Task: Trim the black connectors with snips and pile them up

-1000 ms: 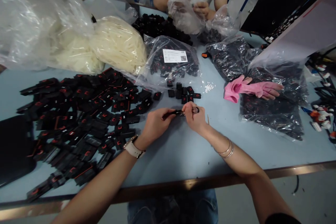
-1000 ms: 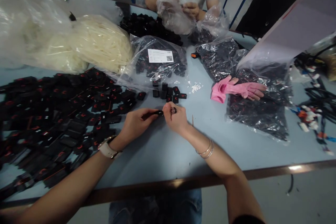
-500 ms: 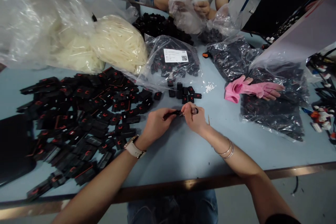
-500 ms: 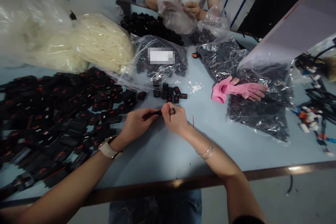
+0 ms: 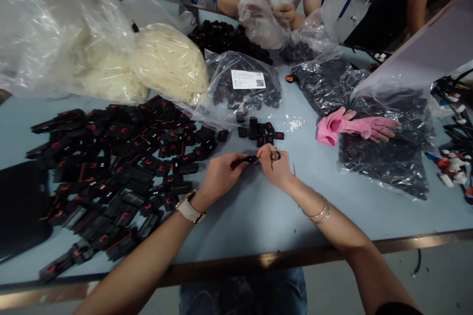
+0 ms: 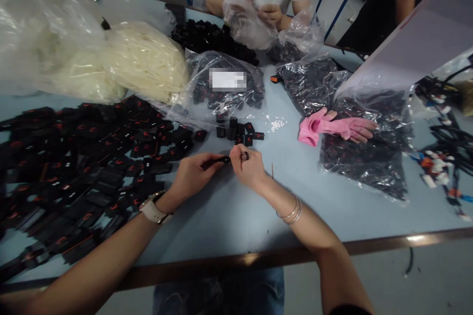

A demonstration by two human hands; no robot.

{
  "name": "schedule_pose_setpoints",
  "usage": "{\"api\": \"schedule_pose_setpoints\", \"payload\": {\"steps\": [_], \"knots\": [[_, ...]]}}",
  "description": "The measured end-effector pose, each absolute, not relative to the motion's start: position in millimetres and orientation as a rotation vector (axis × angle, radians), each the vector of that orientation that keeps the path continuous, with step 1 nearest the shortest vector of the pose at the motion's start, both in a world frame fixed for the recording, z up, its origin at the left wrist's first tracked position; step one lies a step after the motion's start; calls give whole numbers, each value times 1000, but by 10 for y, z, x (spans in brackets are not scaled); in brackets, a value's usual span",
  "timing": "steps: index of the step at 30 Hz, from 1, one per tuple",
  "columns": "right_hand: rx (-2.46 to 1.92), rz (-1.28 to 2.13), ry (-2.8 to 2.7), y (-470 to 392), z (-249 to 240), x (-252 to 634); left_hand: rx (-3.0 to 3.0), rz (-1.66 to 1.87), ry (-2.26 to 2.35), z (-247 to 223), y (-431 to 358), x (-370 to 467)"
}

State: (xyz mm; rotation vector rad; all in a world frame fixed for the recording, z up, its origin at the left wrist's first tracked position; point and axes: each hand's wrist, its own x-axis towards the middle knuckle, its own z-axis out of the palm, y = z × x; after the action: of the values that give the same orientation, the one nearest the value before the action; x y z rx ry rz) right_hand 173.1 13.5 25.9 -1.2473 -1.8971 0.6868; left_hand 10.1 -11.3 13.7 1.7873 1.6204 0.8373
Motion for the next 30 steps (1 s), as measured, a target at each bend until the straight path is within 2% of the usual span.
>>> {"api": "schedule_pose_setpoints", "payload": {"steps": [4, 10, 16, 22, 26, 30], "knots": [[-1210, 746, -1797, 135, 228, 1740, 1794, 831, 1620, 144, -112, 93], [-1121, 983, -1341, 192, 134, 1775, 1832, 894, 1568, 94, -128, 104], [-1129, 1071, -1194, 300, 113, 1807, 2268, 853, 1587, 184, -196, 60], [-1151, 848, -1298, 315, 143, 1822, 2079, 834, 2420, 495, -100, -339], [-1072, 542, -1595, 283, 194, 1841, 1942, 610, 2578, 553, -33, -554], [-1054, 411, -1859, 316, 251, 1839, 1992, 721, 2549, 475, -4, -552]]}}
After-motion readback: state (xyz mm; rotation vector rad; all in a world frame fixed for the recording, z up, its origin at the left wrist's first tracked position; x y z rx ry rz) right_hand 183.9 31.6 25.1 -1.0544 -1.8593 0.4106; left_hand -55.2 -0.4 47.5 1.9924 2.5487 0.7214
